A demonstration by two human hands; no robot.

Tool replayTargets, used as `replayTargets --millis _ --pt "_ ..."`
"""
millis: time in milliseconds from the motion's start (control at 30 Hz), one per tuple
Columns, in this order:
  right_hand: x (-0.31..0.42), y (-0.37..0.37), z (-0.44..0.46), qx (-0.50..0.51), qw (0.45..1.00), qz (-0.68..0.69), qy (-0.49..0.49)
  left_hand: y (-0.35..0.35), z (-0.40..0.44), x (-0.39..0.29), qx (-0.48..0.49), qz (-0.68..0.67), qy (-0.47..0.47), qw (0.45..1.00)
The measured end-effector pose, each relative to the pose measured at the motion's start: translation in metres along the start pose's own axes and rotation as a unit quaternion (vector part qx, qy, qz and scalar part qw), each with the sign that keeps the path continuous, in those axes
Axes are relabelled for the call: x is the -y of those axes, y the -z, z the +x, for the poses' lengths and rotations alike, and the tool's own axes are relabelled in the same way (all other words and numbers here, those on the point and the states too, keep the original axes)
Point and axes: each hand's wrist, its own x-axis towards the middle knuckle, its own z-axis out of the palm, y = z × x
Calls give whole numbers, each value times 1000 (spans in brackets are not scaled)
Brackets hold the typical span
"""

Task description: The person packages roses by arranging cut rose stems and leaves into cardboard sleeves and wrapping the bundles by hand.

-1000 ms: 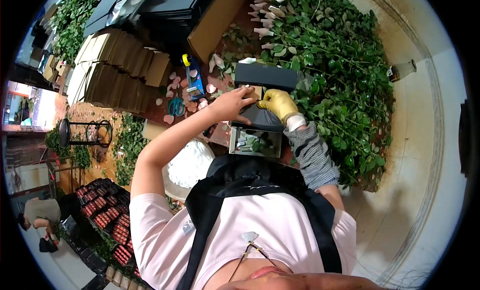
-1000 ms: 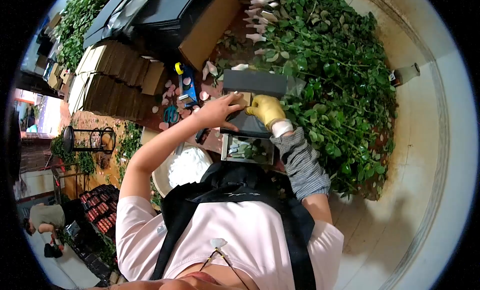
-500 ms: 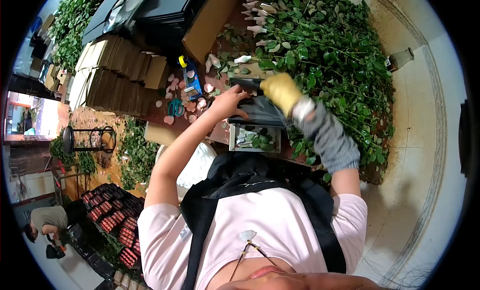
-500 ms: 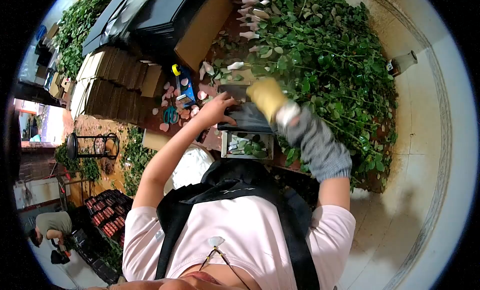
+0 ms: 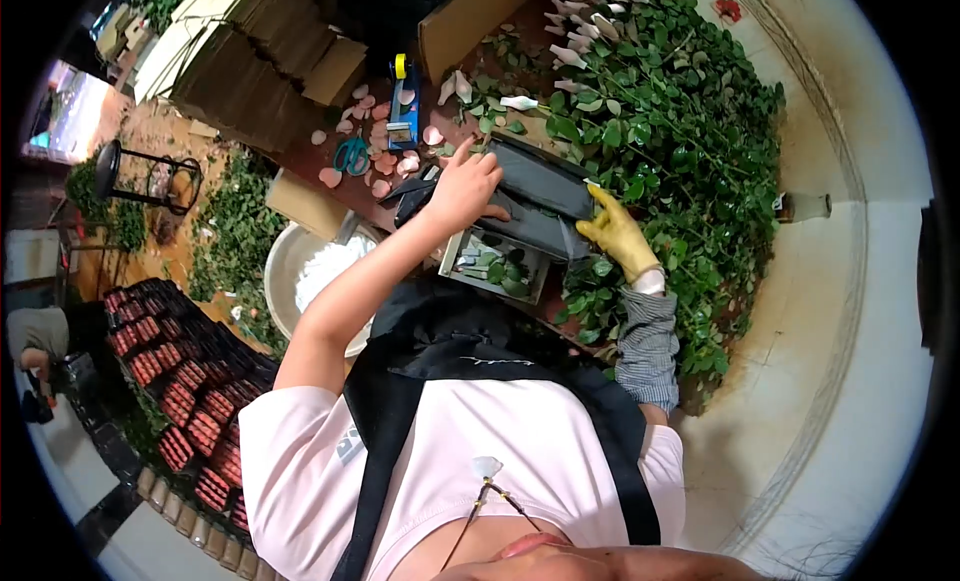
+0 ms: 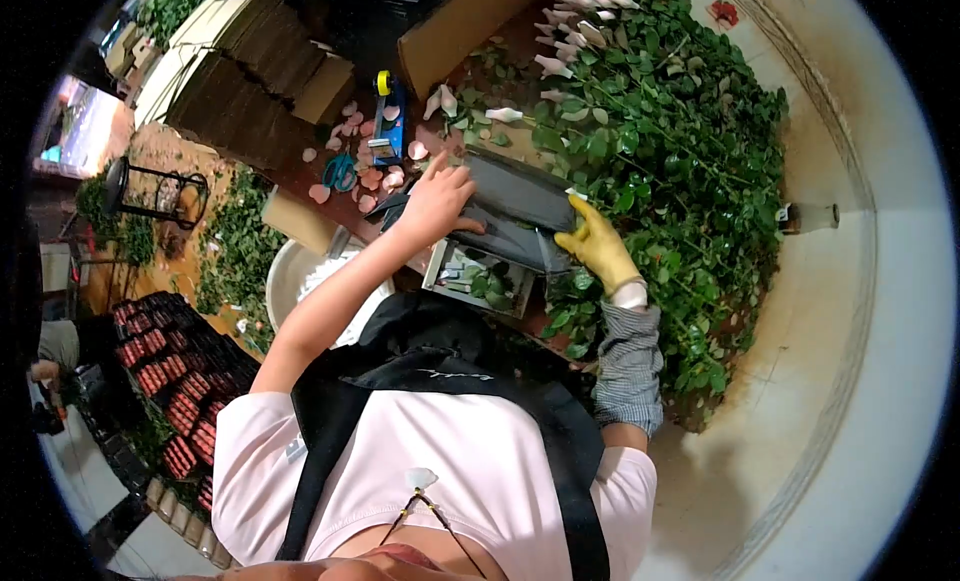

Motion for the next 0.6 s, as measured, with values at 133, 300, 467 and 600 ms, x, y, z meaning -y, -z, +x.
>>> replayTargets --millis 133,300,467,600 --pt "55 18 -8 25 986 -160 -33 -18 -20 -9 -87 -53 45 994" --pt "105 -37 24 7 969 -80 232 -16 -32 -12 -104 -92 66 988" --pt "80 -60 37 56 934 -221 276 -35 -87 25 -75 -308 233 919" --pt "82 -59 41 60 943 -189 268 -62 -109 66 -101 -110 340 929"
